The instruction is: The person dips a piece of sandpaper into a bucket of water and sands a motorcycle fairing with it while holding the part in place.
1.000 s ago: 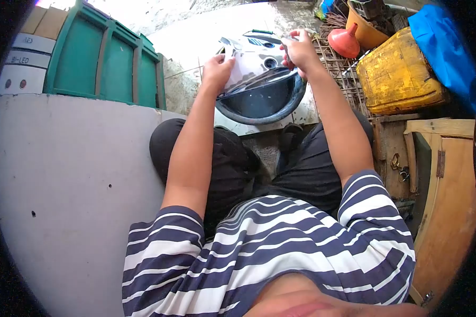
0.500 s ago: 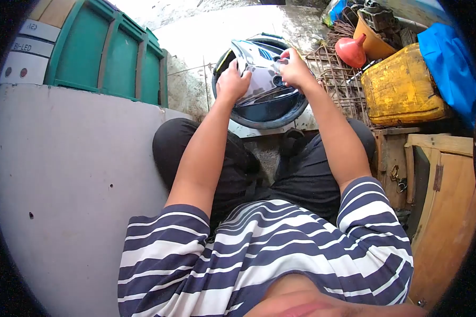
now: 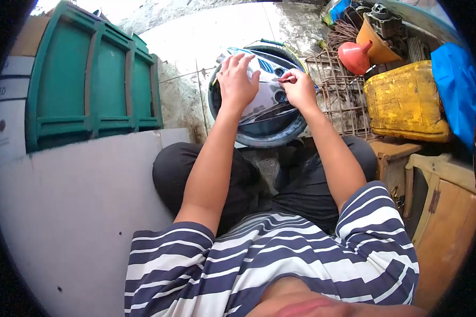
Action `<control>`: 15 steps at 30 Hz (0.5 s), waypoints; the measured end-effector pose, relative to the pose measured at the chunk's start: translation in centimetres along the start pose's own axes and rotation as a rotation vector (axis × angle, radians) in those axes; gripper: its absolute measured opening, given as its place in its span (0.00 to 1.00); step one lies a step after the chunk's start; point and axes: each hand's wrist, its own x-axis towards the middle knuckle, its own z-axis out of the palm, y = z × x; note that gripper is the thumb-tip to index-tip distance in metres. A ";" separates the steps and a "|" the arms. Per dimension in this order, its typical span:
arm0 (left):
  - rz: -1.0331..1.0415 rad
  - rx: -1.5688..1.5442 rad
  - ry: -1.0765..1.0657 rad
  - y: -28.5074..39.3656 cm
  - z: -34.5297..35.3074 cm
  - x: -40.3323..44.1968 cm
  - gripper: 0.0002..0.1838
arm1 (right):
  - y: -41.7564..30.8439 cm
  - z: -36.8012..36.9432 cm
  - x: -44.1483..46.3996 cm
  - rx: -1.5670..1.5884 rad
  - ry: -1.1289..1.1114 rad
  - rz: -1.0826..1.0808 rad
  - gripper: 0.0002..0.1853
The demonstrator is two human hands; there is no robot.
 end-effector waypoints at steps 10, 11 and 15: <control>-0.171 0.040 -0.106 -1.1 1.3 1.2 0.34 | -1.3 0.5 0.6 0.008 -0.098 0.080 0.05; -0.187 0.038 -0.121 -0.9 1.0 1.5 0.35 | -1.9 0.7 0.2 0.008 -0.097 0.058 0.05; -0.230 0.011 -0.154 -0.8 0.6 1.8 0.38 | -0.8 0.7 0.9 -0.062 -0.032 0.042 0.04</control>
